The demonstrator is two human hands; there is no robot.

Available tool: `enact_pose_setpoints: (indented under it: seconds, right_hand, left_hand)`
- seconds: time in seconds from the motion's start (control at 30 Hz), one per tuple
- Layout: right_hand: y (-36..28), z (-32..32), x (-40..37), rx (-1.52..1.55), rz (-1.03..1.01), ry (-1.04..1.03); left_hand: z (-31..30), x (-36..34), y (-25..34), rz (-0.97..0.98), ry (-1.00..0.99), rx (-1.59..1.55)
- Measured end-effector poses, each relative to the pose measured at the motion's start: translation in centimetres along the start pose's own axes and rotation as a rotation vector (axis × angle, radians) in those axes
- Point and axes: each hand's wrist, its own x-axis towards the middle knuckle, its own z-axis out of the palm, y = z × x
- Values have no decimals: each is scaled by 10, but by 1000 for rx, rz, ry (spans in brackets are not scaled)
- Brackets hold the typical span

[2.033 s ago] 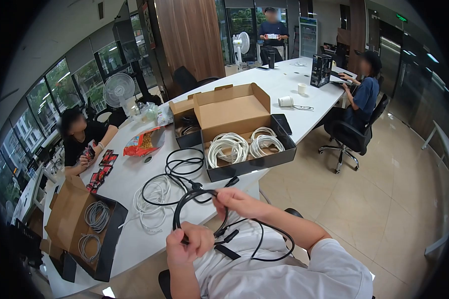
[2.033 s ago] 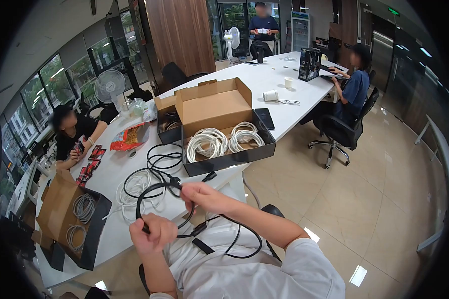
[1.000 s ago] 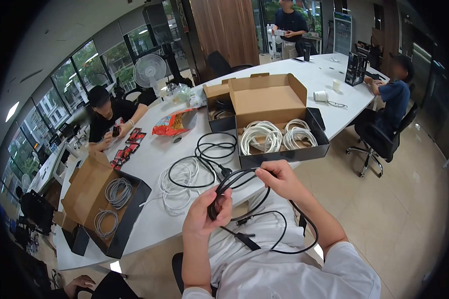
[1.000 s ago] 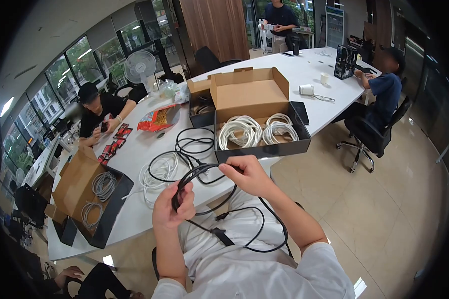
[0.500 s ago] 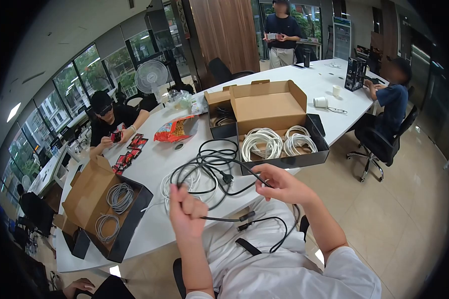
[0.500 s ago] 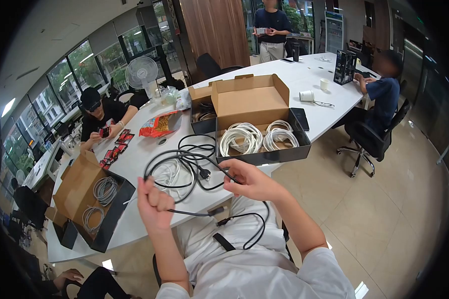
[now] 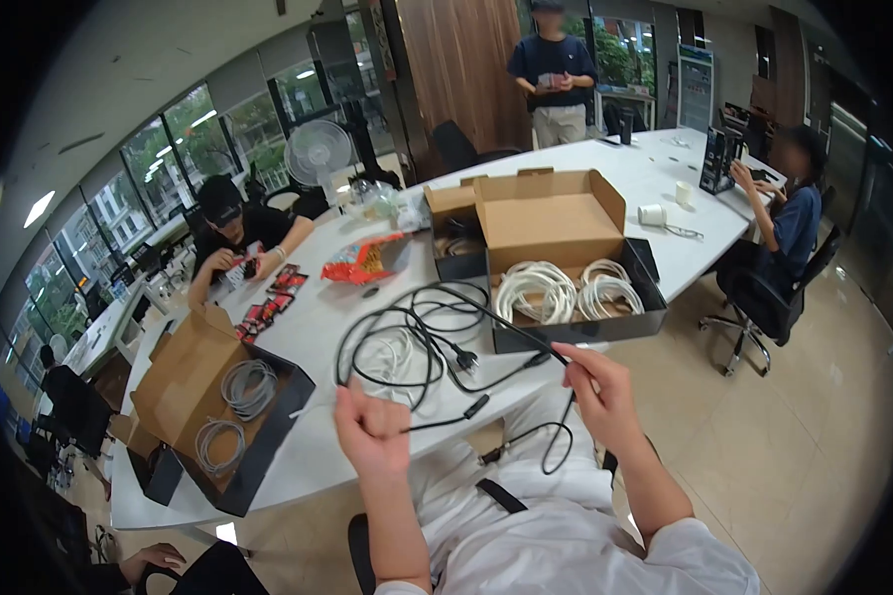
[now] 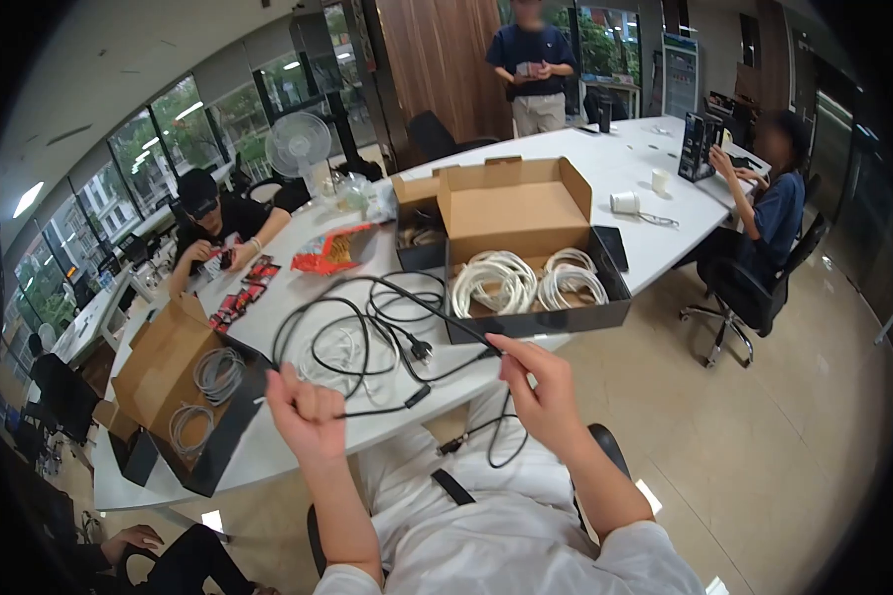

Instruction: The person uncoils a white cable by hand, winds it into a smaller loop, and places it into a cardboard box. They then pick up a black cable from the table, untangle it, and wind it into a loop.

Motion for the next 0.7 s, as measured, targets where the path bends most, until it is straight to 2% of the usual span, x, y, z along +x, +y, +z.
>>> enact_pose_setpoints:
  seconds: [0.07,0.1,0.23,0.33,0.37,0.47,0.57,0.7]
  right_hand:
    - [5,8,2,-287,-226,140]
    - [6,14,3,-290,-248,192]
    - [3,25,-3,-300,-210,81]
    - [4,34,-8,-284,-245,44]
    - [2,35,-11,-263,-229,6]
    - [3,43,-17,-172,-218,-71]
    - [4,43,-19,-73,-197,-177]
    - [6,34,-16,-8,-88,-369]
  left_hand:
    - [0,-7,-8,47,-10,168]
    - [1,-11,-13,68,-32,239]
    - [24,-24,-25,132,-122,479]
    - [32,-37,-43,14,-117,392]
    - [29,-44,-51,35,-117,542]
    - [37,-47,-65,233,-278,787]
    - [32,-38,-77,535,-412,998]
    - [31,-32,-85,686,-414,1122]
